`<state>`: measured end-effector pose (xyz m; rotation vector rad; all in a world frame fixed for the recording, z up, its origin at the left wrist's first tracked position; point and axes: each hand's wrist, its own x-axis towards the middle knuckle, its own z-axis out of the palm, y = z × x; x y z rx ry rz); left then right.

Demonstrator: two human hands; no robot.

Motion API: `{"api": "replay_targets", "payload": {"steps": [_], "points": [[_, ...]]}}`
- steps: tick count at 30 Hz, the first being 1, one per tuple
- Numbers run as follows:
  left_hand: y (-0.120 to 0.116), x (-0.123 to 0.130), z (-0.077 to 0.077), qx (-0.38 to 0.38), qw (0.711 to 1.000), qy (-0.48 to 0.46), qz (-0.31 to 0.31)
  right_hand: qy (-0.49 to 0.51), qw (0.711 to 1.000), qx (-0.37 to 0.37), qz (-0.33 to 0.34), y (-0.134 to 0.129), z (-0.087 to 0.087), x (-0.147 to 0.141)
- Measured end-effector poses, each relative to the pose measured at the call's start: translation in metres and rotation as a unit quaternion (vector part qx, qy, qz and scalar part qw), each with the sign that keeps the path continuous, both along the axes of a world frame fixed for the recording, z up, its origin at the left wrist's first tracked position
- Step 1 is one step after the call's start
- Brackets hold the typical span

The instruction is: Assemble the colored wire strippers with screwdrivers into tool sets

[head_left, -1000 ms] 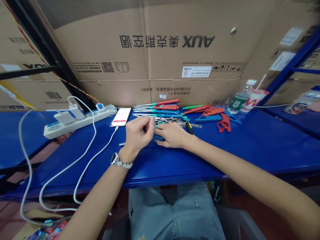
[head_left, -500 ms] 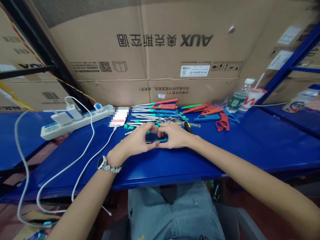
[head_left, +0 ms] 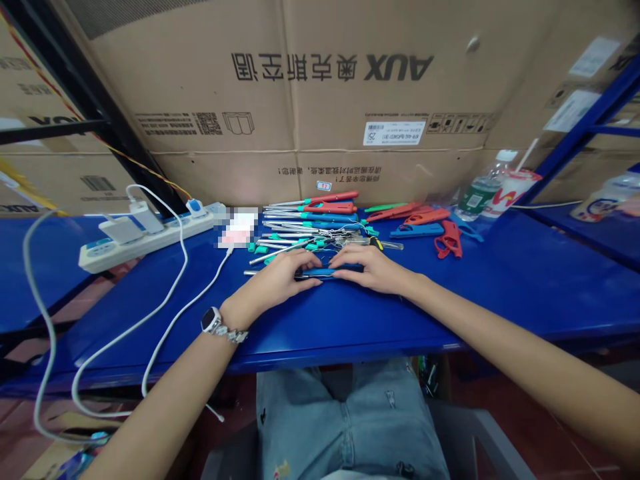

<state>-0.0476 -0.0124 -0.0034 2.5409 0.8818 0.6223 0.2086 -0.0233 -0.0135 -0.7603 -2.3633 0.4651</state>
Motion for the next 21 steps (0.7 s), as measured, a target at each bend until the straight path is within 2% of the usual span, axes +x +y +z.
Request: {"api": "replay_targets", "payload": {"steps": [9, 14, 21], "points": [[-0.003, -0.002, -0.004, 0.009, 1.0, -0.015, 0.019, 0.011, 1.0, 0.019, -0.012, -0.004, 0.002, -0.004], [-0.006, -0.003, 0.001, 0.074, 0.997, 0.021, -0.005, -0.025, 0.999, 0.019, -0.016, -0.007, 0.004, -0.002], [-0.012, -0.002, 0.012, 0.129, 0.99, 0.054, 0.027, -0.069, 0.996, 0.02, -0.054, -0.009, 0.012, 0.002]]}}
